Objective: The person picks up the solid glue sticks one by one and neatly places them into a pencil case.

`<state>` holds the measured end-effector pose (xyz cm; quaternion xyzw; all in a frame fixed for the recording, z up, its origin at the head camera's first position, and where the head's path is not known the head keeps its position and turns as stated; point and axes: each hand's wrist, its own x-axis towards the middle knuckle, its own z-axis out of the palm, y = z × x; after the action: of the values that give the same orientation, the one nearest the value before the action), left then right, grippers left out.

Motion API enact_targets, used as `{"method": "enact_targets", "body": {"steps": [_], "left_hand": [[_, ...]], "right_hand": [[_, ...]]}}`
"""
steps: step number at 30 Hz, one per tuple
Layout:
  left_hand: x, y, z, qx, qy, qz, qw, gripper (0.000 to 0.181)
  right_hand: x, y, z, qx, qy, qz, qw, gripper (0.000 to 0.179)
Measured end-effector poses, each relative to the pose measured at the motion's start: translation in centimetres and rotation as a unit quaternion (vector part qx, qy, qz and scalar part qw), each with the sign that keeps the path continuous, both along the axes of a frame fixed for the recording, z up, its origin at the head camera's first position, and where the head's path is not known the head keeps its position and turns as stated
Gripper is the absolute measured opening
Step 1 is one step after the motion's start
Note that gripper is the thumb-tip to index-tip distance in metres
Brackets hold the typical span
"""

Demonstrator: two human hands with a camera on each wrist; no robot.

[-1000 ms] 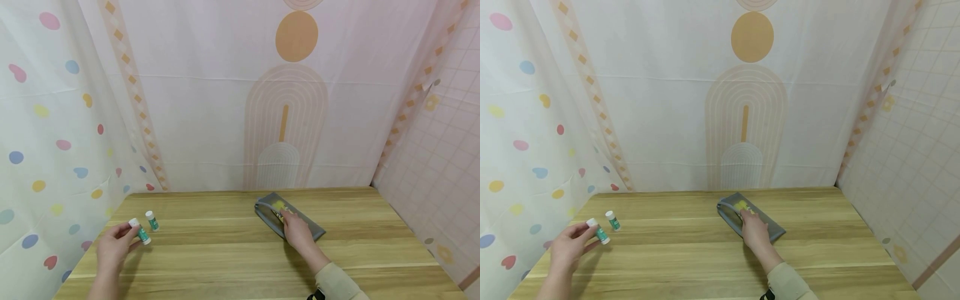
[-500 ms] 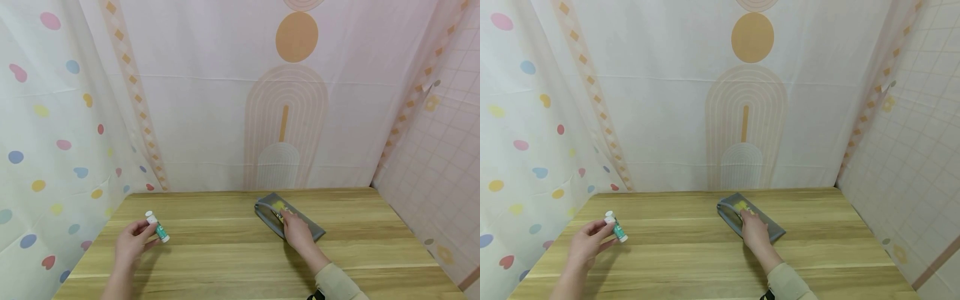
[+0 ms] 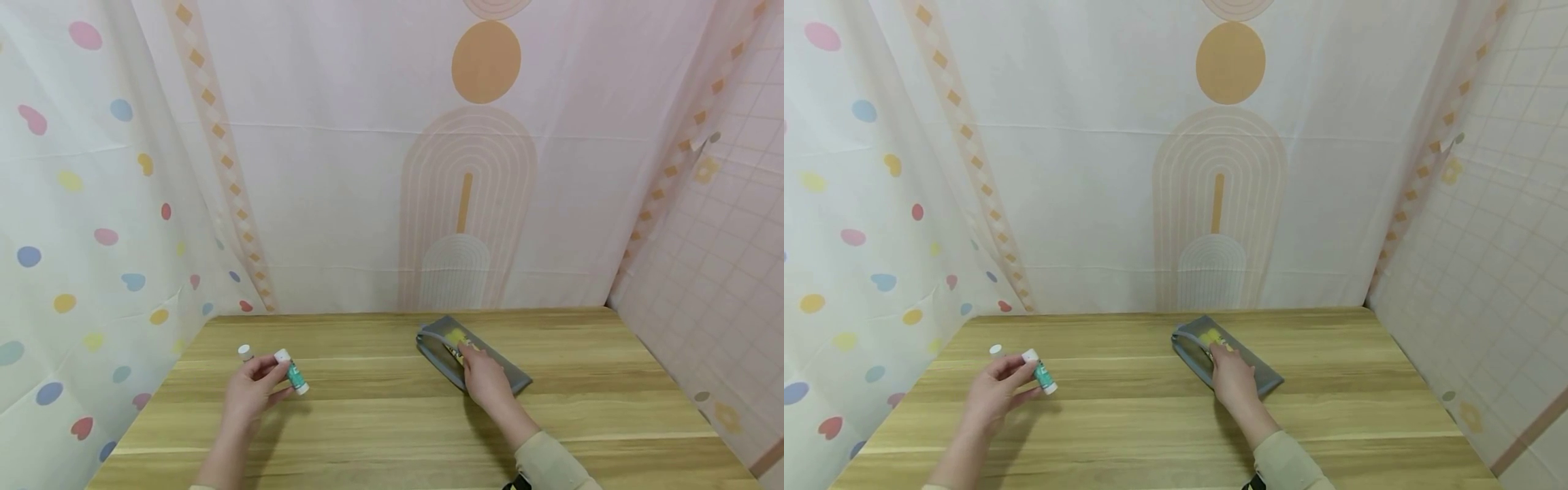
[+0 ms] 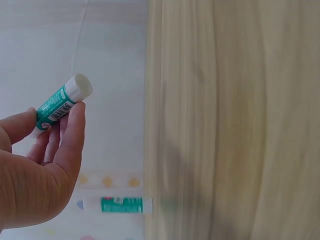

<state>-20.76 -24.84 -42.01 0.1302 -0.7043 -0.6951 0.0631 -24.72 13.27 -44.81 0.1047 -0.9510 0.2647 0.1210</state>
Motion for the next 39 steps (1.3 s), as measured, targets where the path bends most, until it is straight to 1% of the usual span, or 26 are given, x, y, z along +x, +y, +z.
{"method": "enact_targets", "body": {"steps": [10, 15, 19, 24, 31, 39], "left_hand": [[-0.4, 2.7, -0.3, 0.014, 0.007, -0.019, 0.9997, 0.039], [-0.8, 4.0, -0.5, 0.019, 0.013, -0.023, 0.9995, 0.036], [-1.2, 5.3, -0.5, 0.022, 0.022, -0.032, 0.999, 0.035], [-1.7, 7.0, -0.5, 0.036, 0.029, -0.041, 0.9981, 0.033], [-2.0, 9.2, -0.6, 0.034, 0.031, -0.05, 0.9977, 0.032], [-2.3, 11.2, -0.9, 0.042, 0.037, -0.07, 0.996, 0.03]], "right_hand": [[-0.1, 0.0, -0.1, -0.003, 0.005, 0.002, 1.0, 0.033], [-0.1, -0.1, -0.1, 0.0, 0.008, 0.002, 1.0, 0.033], [-0.1, 0.0, -0.1, -0.001, 0.01, 0.003, 0.9999, 0.033], [0.0, 0.0, 0.0, -0.003, 0.006, 0.003, 1.0, 0.033], [0.0, 0.0, 0.0, -0.001, 0.003, 0.0, 1.0, 0.034], [0.0, 0.0, 0.0, 0.003, 0.005, -0.001, 1.0, 0.034]]}}
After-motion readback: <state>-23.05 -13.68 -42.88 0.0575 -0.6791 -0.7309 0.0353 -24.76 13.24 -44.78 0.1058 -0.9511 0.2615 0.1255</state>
